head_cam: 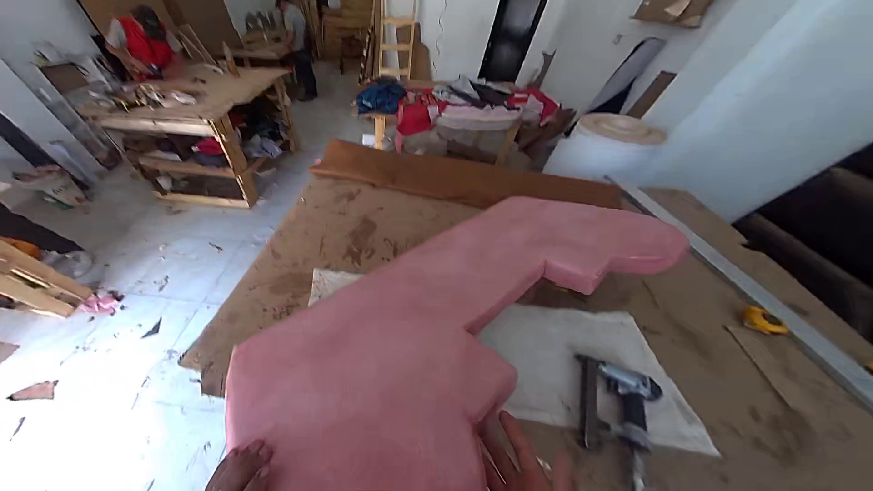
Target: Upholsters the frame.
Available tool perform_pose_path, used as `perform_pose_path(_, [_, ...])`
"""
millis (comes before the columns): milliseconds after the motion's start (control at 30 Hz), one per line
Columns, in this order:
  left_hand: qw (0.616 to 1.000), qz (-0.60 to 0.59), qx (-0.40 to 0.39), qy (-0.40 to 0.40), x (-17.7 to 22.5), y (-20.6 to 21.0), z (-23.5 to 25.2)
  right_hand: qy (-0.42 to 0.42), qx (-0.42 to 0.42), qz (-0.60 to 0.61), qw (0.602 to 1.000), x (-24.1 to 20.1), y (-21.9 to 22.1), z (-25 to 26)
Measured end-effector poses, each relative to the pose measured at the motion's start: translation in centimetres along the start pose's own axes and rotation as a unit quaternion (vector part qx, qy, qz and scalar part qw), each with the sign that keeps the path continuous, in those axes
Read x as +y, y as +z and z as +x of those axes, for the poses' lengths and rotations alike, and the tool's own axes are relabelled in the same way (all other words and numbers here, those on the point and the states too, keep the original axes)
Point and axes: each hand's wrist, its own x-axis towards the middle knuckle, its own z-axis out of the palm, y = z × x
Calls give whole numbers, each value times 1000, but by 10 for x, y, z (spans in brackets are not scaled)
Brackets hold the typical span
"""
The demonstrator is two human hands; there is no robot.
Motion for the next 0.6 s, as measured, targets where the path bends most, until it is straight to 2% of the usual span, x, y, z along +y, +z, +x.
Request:
perform_pose_path(67, [996,63,-65,13,-22,4,-28,23,73,-4,997,48,-13,6])
perform_pose_path(133, [979,74,-188,4,-30,-6,-39,25,111,4,994,80,-15,13])
perform_pose_path(200, [934,70,-350,-15,-33,-23,-33,23,123,0,992,105,-22,21])
perform_pose_path(267, [882,55,-467,-9,-32,-34,-15,23,143,-83,986,120,-34,22])
perform_pose_path(333, [864,10,-503,8,-25,-35,1,11,144,-203,968,119,-47,10])
perform_pose_path(400, [864,-39,-501,16,-3,-17,13,-39,126,-284,950,110,-63,-3])
perform_pose_path(500, [858,-93,-503,42,50,44,25,-109,124,-316,934,107,-85,-2])
perform_pose_path(600, [848,-95,-508,114,94,125,18,-106,142,-302,937,106,-92,11])
